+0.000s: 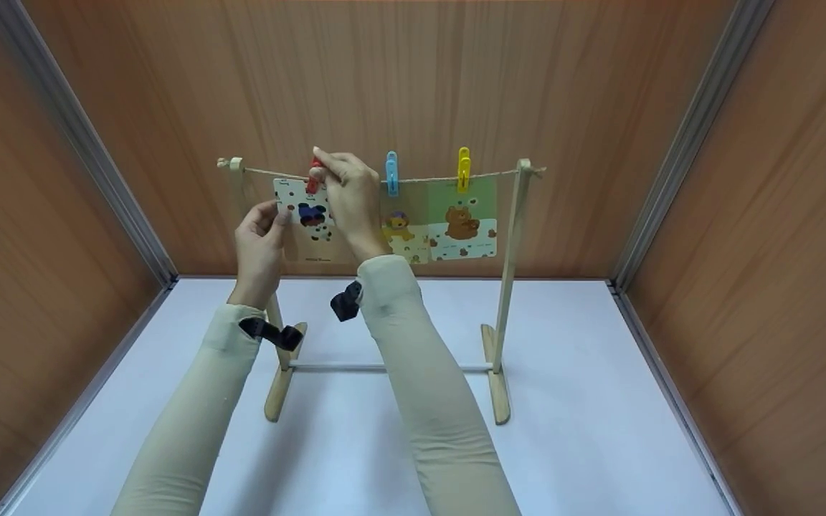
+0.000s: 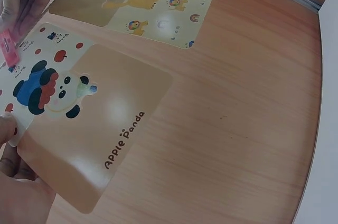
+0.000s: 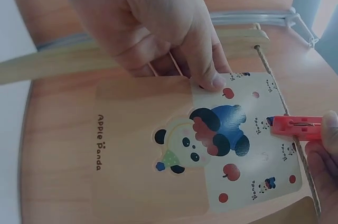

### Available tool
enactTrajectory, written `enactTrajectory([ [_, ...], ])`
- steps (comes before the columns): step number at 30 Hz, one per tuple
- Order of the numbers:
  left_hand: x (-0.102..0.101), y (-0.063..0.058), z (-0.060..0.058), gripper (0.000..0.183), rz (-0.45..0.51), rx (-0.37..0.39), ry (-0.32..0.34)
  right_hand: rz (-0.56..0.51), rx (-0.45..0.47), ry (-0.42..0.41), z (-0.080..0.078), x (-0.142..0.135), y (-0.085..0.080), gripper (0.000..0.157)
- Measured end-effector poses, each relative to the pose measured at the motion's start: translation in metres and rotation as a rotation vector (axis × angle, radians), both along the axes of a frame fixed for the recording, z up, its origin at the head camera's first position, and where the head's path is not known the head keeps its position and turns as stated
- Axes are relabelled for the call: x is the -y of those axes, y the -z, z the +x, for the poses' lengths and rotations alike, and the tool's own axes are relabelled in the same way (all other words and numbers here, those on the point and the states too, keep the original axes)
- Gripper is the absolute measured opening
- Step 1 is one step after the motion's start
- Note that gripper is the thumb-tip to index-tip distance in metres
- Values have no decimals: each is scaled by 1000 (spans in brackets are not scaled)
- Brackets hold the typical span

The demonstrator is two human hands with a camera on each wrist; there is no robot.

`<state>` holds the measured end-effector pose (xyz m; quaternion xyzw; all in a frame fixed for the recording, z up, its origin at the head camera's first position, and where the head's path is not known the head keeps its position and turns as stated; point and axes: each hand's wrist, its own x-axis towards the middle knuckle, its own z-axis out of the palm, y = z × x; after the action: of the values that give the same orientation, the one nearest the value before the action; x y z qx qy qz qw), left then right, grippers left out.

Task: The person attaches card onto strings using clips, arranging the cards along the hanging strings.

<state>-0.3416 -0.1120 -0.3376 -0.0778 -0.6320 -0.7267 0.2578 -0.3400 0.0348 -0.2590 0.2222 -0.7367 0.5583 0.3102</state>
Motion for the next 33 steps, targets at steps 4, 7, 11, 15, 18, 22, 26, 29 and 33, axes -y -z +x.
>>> enactTrajectory([
  [4, 0, 1, 0, 25, 7, 3, 2, 30, -5, -1, 0, 2, 0, 30],
  [7, 0, 2, 0, 24, 12, 7, -5, 70, 2, 2, 1, 2, 0, 30],
  [11, 0, 4, 0, 23, 12, 6, -8, 139, 9, -7, 2, 2, -1, 33],
  [15, 0, 5, 0, 22, 9, 9, -7, 211, -2, -6, 2, 2, 0, 35],
  [18, 1, 5, 0, 22, 10, 13, -13, 258, -6, -7, 2, 1, -1, 35],
  [22, 1, 6, 0, 22, 11, 18, -18, 302, 3, -7, 2, 1, -2, 37],
  [26, 2, 7, 0, 24, 7, 32, -14, 325, 15, 4, 2, 0, -1, 41],
  [29, 3, 8, 0, 25, 2, 35, -7, 326, 24, 9, 2, 0, 1, 43],
  [33, 4, 8, 0, 27, -14, 17, 2, 307, -2, 2, 2, 1, 5, 42],
])
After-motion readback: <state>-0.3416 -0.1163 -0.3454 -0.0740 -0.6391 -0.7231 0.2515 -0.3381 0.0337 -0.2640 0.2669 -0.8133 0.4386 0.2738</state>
